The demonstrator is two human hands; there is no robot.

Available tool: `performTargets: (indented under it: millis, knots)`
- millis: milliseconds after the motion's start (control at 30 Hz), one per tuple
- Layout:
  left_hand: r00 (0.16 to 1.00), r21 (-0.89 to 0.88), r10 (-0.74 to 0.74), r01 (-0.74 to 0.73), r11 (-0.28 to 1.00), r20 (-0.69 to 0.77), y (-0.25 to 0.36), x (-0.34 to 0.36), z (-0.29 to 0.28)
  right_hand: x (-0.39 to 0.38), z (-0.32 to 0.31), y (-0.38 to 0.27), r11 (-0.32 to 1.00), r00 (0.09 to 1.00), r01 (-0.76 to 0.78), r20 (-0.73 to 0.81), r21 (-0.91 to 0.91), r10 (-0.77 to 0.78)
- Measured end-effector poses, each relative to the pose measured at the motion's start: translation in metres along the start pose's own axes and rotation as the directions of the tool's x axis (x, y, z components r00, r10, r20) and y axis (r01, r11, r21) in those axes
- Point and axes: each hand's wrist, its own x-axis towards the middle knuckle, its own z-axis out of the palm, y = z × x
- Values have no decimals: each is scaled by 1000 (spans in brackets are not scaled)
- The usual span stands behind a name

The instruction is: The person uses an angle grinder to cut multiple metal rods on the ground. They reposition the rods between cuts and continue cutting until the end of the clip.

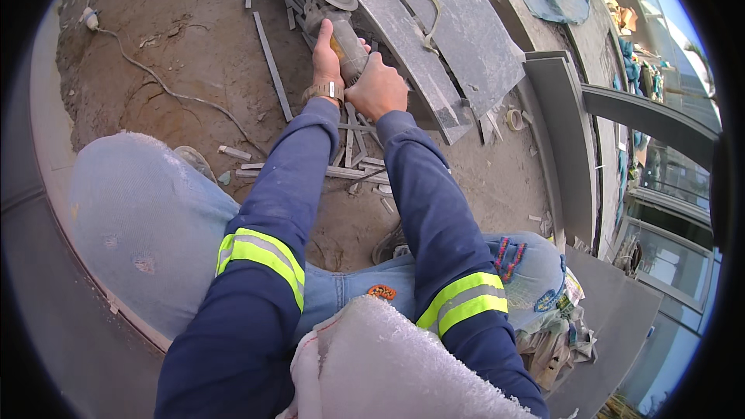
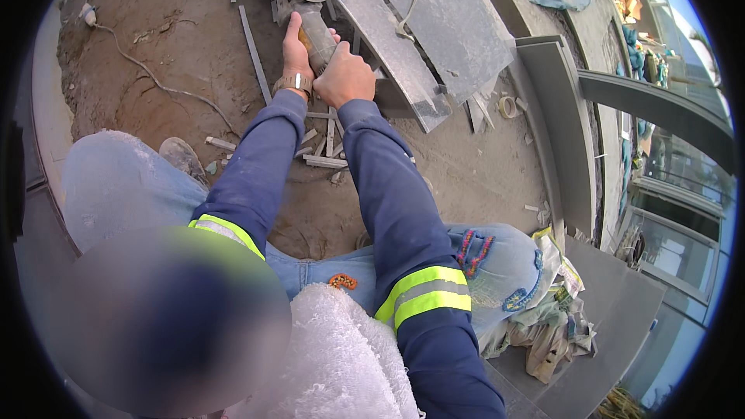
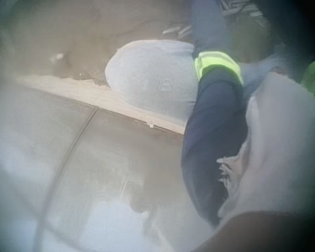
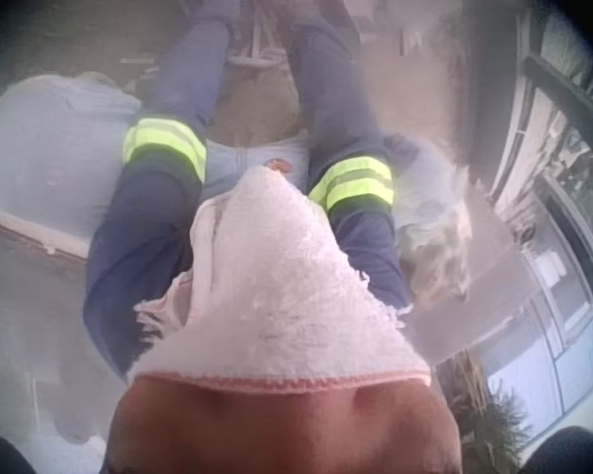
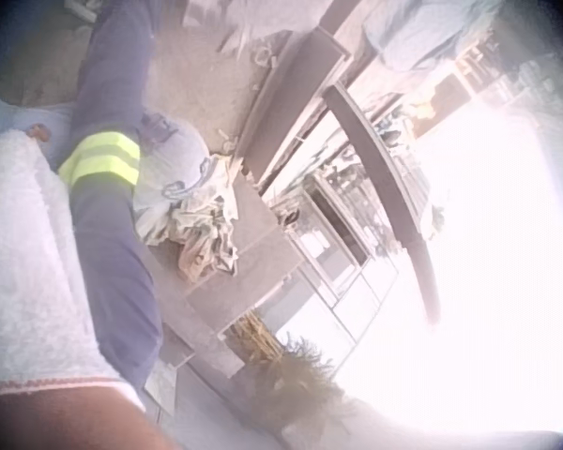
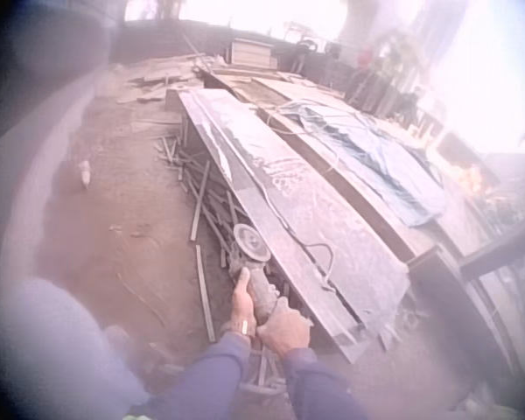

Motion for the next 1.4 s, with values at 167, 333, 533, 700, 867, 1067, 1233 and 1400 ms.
performTargets:
  millis: [167, 333, 533, 700, 867, 1067, 1233, 1400]
  knots:
    - [999, -29, -1, 0, 1000, -33, 11, 4, 3, 9, 2, -6, 999, 999, 37, -17, 8, -36]
    - [999, 16, 35, -35, 999, -3, 5, 18, 5, 19, -3, -4, 1000, 1000, 4, 18, -14, -4]
    - [999, -5, 46, -46, 999, 16, 10, 22, 2, 19, -2, -10, 1000, 1000, 20, -3, -22, -20]
    - [999, 0, 44, -44, 999, 20, 12, 26, 4, 23, -5, -13, 999, 1000, 28, -10, -18, -28]
    - [997, -1, 73, -73, 997, 17, 8, 26, 0, 23, 0, -9, 998, 998, 50, -29, -34, -51]
    - [998, -10, 54, -54, 998, 19, 14, 41, 2, 37, -2, -11, 999, 999, 32, 10, -16, -32]
    - [997, -52, 76, -75, 996, 23, 12, 38, 5, 37, -3, -9, 1000, 1000, 27, 16, -14, -27]
    - [999, -52, 47, -47, 998, -11, 8, 35, 6, 35, -4, -3, 999, 999, 33, 27, -12, -32]
